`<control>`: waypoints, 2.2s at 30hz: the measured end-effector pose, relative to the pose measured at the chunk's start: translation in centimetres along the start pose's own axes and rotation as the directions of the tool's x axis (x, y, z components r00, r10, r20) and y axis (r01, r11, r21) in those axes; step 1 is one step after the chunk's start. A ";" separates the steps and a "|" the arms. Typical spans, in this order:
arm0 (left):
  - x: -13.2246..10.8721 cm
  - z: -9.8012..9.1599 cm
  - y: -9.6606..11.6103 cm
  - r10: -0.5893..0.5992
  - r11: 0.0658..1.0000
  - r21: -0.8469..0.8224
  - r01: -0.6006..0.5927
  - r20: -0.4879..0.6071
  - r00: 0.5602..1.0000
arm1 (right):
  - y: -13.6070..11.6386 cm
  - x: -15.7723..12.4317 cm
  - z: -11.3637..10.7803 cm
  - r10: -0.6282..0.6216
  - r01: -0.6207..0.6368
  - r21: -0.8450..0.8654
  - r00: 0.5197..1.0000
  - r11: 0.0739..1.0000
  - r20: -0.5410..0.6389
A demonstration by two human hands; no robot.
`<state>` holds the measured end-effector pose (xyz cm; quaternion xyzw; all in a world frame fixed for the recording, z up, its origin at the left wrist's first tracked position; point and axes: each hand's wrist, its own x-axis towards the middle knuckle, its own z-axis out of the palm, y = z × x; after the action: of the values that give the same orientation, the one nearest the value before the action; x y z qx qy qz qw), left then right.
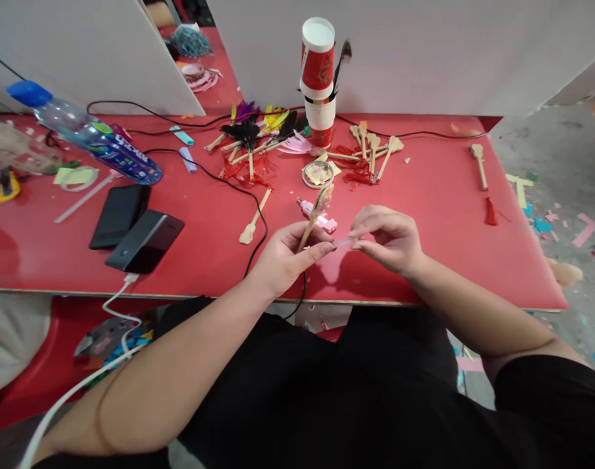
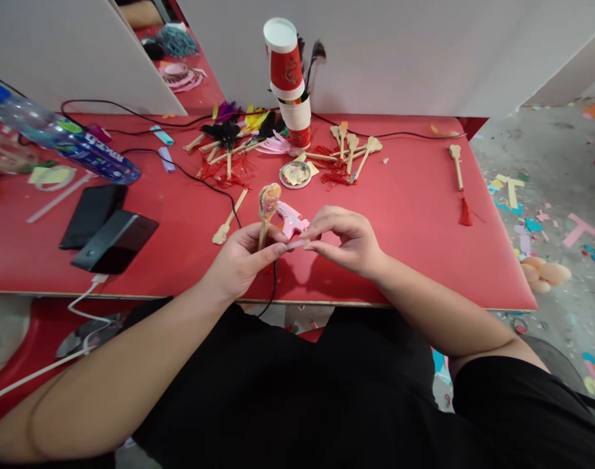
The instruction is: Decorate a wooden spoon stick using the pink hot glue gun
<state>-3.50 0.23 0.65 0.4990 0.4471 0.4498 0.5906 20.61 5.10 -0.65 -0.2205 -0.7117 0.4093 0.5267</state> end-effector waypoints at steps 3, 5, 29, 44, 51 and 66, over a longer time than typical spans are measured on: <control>-0.1 0.0 0.0 0.006 1.000 0.029 -0.006 -0.015 1.000 | 0.0 -0.1 0.1 0.011 -0.011 0.016 1.000 1.000 -0.005; -0.1 0.0 0.1 0.023 0.999 0.045 -0.022 -0.021 1.000 | 0.0 -0.1 0.2 0.025 -0.025 0.037 1.000 0.999 -0.013; -0.1 0.2 0.5 0.044 0.987 0.159 -0.037 -0.041 0.998 | 0.0 -0.2 0.4 0.000 0.001 0.013 1.000 1.000 -0.019; -0.3 0.2 0.7 0.092 0.971 0.230 -0.069 -0.091 0.992 | 0.5 -0.3 0.6 0.090 -0.091 -0.011 0.994 0.996 -0.056; -0.2 0.3 1.0 0.102 0.962 0.261 -0.077 -0.081 0.991 | 0.7 -0.1 0.1 0.042 -0.044 -0.046 0.999 0.998 -0.031; 0.5 -0.8 1.0 0.076 0.974 0.219 -0.066 -0.040 0.996 | 1.6 -0.2 0.3 -0.108 0.100 -0.081 0.989 0.992 -0.100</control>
<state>-4.26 0.93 1.52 0.5652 0.4896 0.4309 0.5052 20.18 5.75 -2.14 -0.2238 -0.7090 0.3417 0.5749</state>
